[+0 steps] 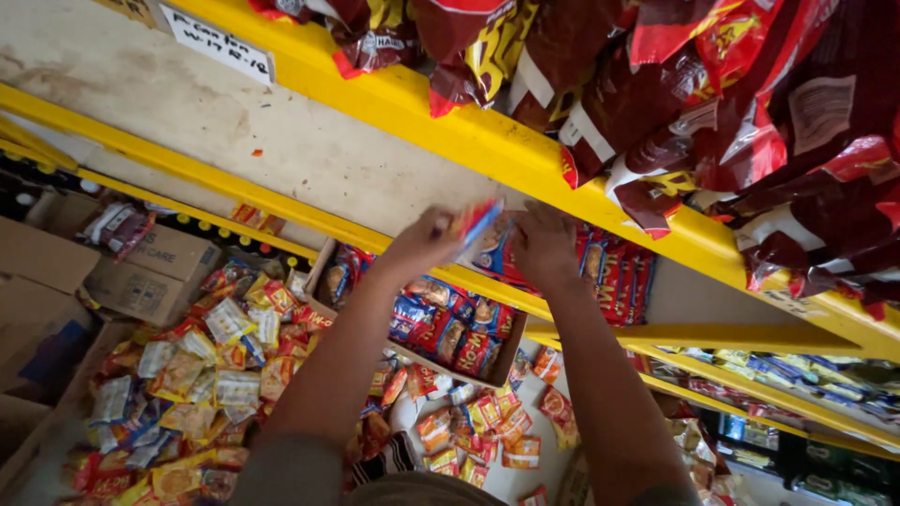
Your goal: Stocking and organizing various snack food packages onto retail shelves.
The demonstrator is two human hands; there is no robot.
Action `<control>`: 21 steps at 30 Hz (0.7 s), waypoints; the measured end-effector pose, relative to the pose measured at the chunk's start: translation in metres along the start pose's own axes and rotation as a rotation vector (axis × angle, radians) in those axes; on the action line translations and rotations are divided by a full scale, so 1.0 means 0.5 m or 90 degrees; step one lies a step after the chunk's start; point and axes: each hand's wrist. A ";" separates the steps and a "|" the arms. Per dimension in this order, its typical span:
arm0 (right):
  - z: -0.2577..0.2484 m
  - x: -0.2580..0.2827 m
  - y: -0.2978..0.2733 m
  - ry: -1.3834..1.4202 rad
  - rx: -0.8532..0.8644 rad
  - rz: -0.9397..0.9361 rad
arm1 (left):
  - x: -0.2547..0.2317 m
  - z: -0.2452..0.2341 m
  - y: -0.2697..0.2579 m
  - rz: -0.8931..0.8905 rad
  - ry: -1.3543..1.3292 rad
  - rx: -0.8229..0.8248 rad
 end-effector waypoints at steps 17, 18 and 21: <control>-0.073 -0.068 -0.006 -0.024 -0.223 0.042 | 0.071 0.296 0.265 0.122 0.430 -0.149; -0.066 -0.071 0.004 -0.012 -0.205 0.048 | 0.070 0.296 0.268 0.126 0.440 -0.143; -0.021 -0.095 0.040 -0.027 -0.176 -0.022 | 0.148 0.294 0.301 0.151 0.450 -0.125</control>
Point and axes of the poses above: each hand's wrist, its own y-axis towards the middle knuckle, its own z-axis out of the palm, x = y × z, and after that the axes turned 2 degrees about z, right-handed
